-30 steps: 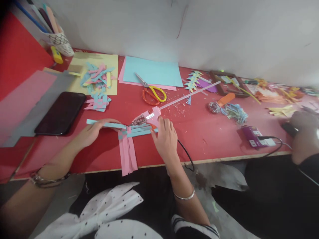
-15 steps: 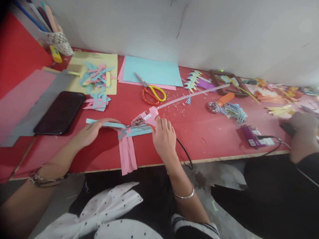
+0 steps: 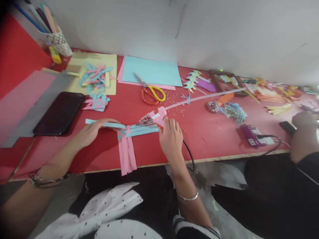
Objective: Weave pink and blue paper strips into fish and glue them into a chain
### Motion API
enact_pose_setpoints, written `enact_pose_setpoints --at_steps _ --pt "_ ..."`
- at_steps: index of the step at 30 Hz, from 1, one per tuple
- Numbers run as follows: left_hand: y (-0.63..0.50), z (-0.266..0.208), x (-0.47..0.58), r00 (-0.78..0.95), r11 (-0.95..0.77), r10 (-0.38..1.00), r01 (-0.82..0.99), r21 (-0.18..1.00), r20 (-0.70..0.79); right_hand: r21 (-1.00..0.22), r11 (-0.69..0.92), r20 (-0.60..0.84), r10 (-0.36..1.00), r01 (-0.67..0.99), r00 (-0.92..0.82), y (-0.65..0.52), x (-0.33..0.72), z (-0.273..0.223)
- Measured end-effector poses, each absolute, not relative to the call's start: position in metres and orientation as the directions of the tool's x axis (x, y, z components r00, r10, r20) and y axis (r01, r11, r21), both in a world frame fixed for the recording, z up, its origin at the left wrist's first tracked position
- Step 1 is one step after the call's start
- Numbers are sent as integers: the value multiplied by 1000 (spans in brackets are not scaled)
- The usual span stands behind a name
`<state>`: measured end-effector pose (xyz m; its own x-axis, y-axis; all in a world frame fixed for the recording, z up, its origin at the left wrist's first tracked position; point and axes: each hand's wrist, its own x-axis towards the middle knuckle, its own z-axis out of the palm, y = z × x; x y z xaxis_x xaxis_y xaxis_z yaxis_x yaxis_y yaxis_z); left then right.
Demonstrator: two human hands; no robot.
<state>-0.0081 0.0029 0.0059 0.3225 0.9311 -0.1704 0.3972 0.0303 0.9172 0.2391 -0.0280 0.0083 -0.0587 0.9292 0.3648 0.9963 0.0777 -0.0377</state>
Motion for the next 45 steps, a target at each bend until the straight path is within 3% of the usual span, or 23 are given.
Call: enact_pose_setpoints --at_steps 18,27,31,34,36,39,42,43,45 --pt "2 13 -5 308 32 936 407 913 -170 -38 -108 360 926 993 115 -33 277 13" --pt "5 11 -4 350 -14 927 399 917 -138 -145 -210 432 866 967 253 -15 303 1" --pt "4 13 -4 347 -33 930 414 910 -124 -213 -255 367 874 943 320 4 313 -6" --pt "3 12 -5 346 -42 930 427 903 -120 -204 -284 316 886 937 338 9 309 0" --pt "3 9 -5 353 -65 931 415 907 -95 -185 -295 368 864 937 344 5 297 10" --pt "4 6 -4 350 -142 937 421 896 -16 -281 -74 422 886 957 192 -4 264 24" --pt "4 7 1 374 -262 924 480 837 75 -537 312 259 945 783 -199 -8 223 31" --pt "3 8 4 391 -298 916 507 809 92 -601 349 190 936 719 -296 -8 212 32" --pt "2 10 8 420 -345 903 579 739 93 -654 331 144 937 681 -317 -5 197 32"
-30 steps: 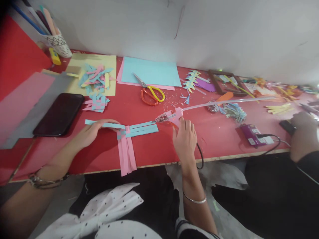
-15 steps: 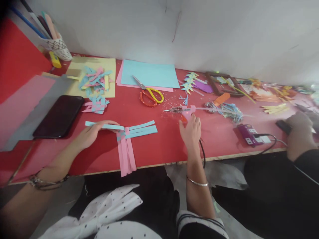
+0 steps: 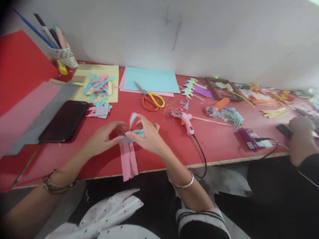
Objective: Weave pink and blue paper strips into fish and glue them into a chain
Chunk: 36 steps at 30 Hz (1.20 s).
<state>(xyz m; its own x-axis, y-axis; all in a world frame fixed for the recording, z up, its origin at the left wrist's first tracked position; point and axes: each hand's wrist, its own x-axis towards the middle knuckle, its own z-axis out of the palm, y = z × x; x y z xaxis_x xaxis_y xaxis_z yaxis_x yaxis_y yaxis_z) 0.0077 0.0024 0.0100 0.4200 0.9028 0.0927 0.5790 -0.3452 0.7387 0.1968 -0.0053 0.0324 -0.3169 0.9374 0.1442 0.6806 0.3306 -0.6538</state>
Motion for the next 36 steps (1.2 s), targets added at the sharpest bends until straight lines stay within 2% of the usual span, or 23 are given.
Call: enact_pose_setpoints --at_steps 4,9,17,27,36 --pt "3 8 8 409 -356 911 733 580 42 -694 234 171 972 681 -160 3 198 33" --pt "7 2 3 482 -420 875 721 552 36 -707 178 165 983 685 -85 10 216 28" --pt "7 1 2 505 -451 861 714 537 51 -435 142 211 976 889 -52 11 221 15" --pt "8 1 3 510 -449 859 703 552 48 -334 230 200 965 914 -170 11 229 10" --pt "7 2 2 505 -441 862 696 567 51 -49 234 157 962 971 -224 10 228 8"
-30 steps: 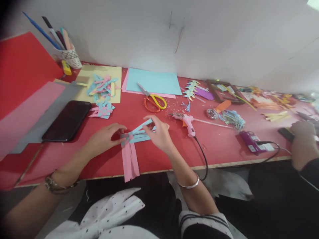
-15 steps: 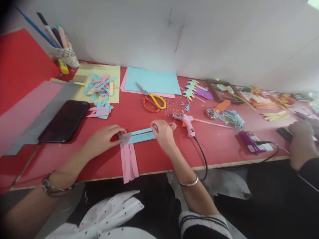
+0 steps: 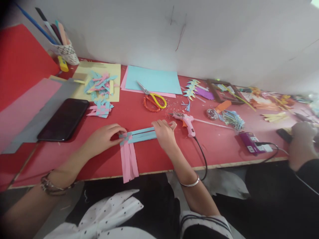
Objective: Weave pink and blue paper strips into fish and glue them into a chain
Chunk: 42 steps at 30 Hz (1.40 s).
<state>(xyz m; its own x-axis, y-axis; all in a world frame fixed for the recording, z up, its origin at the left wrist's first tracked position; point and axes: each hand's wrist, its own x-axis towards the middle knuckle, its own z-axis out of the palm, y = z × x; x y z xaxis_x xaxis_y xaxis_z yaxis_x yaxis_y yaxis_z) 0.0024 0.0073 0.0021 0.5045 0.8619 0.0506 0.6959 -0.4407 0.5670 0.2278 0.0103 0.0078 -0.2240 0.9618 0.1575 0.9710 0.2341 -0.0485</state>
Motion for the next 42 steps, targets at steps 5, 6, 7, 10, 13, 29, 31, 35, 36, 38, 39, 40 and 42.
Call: enact_pose_setpoints --at_steps 5,6,7,10,13,29,31,35,36,38,39,40,42 --pt "8 0 2 497 -428 867 694 580 45 49 164 203 964 985 -170 -1 224 16" --pt "9 0 2 496 -425 867 693 582 42 56 156 217 962 986 -164 -5 220 18" --pt "9 -1 2 497 -423 867 693 584 38 56 172 222 958 984 -180 -11 215 19" --pt "9 -1 2 502 -429 864 696 576 36 36 344 176 922 938 -345 -25 199 17" --pt "9 -1 2 507 -445 860 697 562 53 38 424 132 896 905 -425 -32 187 10" --pt "6 1 2 486 -423 873 707 567 45 -28 204 169 966 979 -196 -34 192 11" --pt "6 0 1 487 -426 872 709 562 48 -56 323 156 937 945 -312 -35 182 9" --pt "7 -1 1 491 -429 870 705 565 49 -67 349 147 930 935 -337 -35 176 5" --pt "7 -1 2 490 -427 871 704 567 48 -67 320 148 940 945 -307 -35 178 5" --pt "8 -1 2 484 -418 874 706 571 42 -60 251 147 960 966 -240 -33 185 6" --pt "8 0 3 480 -413 876 708 573 38 -51 214 149 968 975 -204 -33 190 7" --pt "8 0 3 477 -407 878 710 574 33 -40 176 151 974 984 -168 -32 195 8" --pt "7 0 3 474 -401 880 715 572 24 -12 99 159 983 995 -96 -31 205 11"
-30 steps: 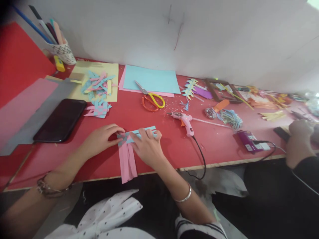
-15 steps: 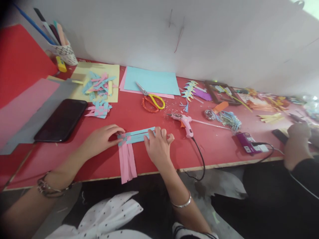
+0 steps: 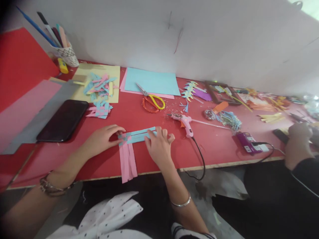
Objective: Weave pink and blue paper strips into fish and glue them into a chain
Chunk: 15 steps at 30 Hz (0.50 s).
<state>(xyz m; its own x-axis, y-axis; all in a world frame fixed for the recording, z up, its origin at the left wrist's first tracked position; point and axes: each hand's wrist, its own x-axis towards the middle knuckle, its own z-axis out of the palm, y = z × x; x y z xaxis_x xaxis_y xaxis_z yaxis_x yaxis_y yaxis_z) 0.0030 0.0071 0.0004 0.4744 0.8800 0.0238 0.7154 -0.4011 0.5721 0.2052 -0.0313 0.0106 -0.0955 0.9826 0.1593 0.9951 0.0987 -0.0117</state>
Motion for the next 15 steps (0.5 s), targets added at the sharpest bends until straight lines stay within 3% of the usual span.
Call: enact_pose_setpoints --at_steps 6,11,13,15 --pt "5 1 1 470 -401 883 734 548 16 -35 -121 310 942 992 126 -26 245 16" --pt "4 11 12 463 -459 880 776 433 104 -85 -299 373 875 950 309 -16 285 18" --pt "1 17 21 515 -504 852 761 409 93 -109 -316 365 869 942 334 -14 293 18" --pt "-1 20 28 585 -547 811 750 372 13 -159 -232 360 892 960 275 -13 292 16"
